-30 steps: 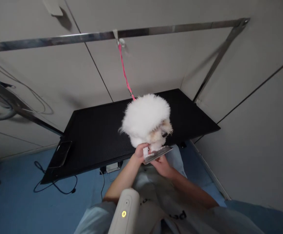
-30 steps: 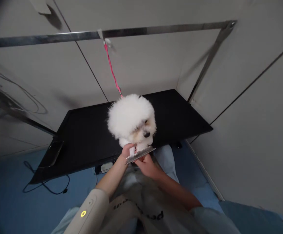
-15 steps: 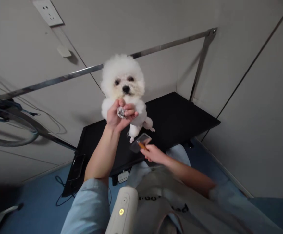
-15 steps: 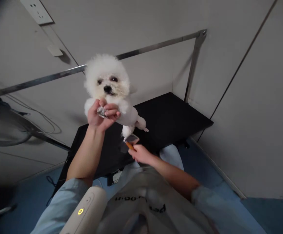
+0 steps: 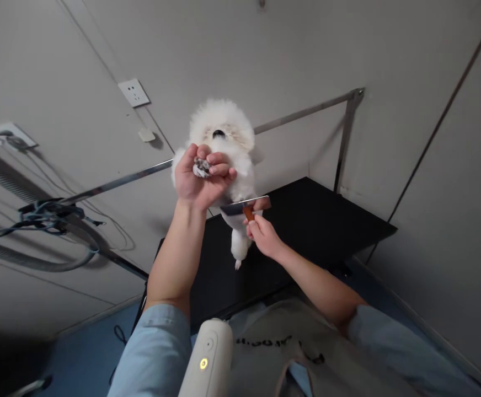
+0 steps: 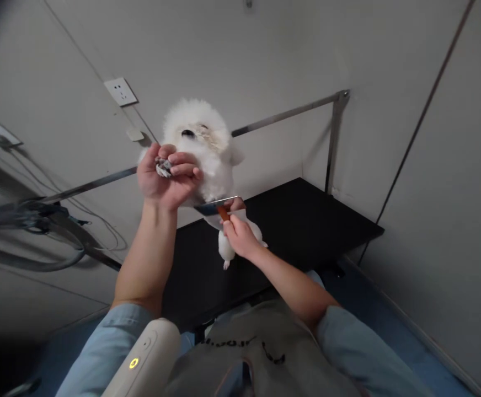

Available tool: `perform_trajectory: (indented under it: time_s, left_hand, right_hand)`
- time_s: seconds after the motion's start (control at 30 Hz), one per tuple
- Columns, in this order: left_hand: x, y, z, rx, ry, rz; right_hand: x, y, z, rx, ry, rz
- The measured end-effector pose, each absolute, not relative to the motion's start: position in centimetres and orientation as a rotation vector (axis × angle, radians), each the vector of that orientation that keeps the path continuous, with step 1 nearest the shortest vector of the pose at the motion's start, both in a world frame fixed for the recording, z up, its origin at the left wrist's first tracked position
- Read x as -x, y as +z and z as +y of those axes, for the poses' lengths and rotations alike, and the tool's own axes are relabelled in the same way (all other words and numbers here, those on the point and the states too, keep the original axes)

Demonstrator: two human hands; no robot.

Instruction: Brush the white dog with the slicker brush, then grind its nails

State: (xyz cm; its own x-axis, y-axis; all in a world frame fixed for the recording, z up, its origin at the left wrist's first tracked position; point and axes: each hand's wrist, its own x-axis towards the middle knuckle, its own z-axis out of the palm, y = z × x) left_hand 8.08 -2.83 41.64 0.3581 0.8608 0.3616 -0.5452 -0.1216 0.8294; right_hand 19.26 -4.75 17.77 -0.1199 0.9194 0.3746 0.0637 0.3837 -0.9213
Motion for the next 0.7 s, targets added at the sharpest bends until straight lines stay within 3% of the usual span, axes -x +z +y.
perform_trajectory:
  time_s: [0.1, 0.23, 0.43, 0.6, 0.7]
  left_hand:
    - [-7.9, 42.5, -2.3, -1.167, 1.230, 0.323]
    - [-7.5, 43.2, -1.4, -1.172, 1.264, 0.301]
    - [-7.2, 44.0, -2.1, -1.056, 1.195, 0.076]
    - [-6.5, 44.2, -2.2, -1.036, 1.242, 0.011]
    - [-5.7, 44.3, -1.0, -0.989, 1.372, -0.042]
  right_hand:
    - [-19.4, 16.9, -4.9, 1.059, 0.937, -1.450]
    - [-19.4, 15.2, -7.3, 1.185, 1.233, -1.396]
    - [-22.0, 20.9, -4.0, 0.915, 0.965, -1.536]
    - [-22.4, 13.9, -3.5, 1.215, 1.173, -1.473]
    - [-22.1, 11.6, -4.3, 1.127, 1.385, -1.405]
